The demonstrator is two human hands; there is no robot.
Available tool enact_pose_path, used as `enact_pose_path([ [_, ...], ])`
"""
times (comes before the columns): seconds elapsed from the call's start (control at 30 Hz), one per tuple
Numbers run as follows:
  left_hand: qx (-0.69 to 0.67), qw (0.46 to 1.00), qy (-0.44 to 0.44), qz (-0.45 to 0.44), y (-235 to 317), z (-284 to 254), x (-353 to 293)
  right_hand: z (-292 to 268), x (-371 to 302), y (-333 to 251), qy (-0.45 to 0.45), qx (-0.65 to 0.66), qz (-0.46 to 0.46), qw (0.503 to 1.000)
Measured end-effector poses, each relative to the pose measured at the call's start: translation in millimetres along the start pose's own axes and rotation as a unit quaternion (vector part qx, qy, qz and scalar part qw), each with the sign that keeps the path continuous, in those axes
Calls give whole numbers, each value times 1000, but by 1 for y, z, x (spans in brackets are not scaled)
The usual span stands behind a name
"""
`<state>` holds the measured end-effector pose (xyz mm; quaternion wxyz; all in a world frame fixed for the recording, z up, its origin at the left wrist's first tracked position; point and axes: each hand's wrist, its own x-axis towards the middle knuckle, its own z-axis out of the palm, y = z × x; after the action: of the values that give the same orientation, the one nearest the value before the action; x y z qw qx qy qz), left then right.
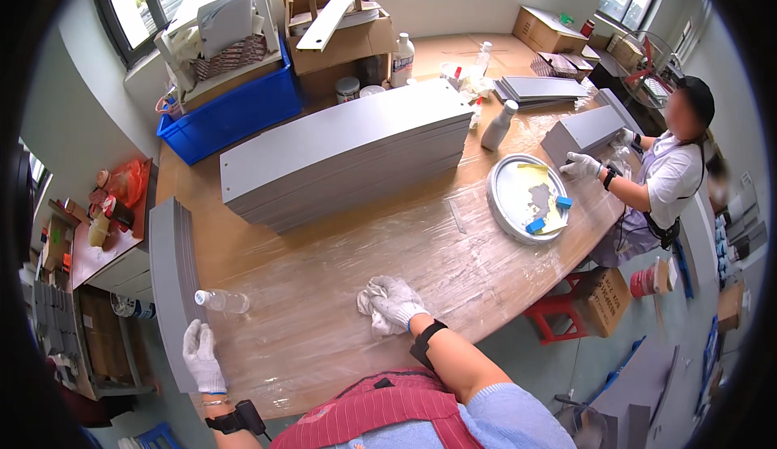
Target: The person wipes a gray rectangular panel with a white cloth, then uses a blue sanding block to smooth the edges and surfaces. They repeatedly flip the panel to work on different sides and wipe it down between sanding passes. The person stacks the finished panel with others on the table.
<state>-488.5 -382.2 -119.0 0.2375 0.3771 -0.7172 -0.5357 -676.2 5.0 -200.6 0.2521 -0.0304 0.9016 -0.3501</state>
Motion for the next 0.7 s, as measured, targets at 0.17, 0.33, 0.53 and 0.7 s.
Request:
enact_pose_path([
  [0.17, -98, 979, -149, -100, 9, 110, 6, -13, 4, 3, -59, 60, -23, 996],
  [0.33, -169, 969, -106, -145, 29, 171, 42, -54, 25, 23, -85, 281, 7, 956],
  [0.53, -273, 950, -8, -149, 36, 192, 105, -183, 99, 57, 223, 609, -124, 751],
  [0.7, -280, 959, 30, -34, 61, 197, 131, -295, 126, -4, 400, 509, -238, 724],
])
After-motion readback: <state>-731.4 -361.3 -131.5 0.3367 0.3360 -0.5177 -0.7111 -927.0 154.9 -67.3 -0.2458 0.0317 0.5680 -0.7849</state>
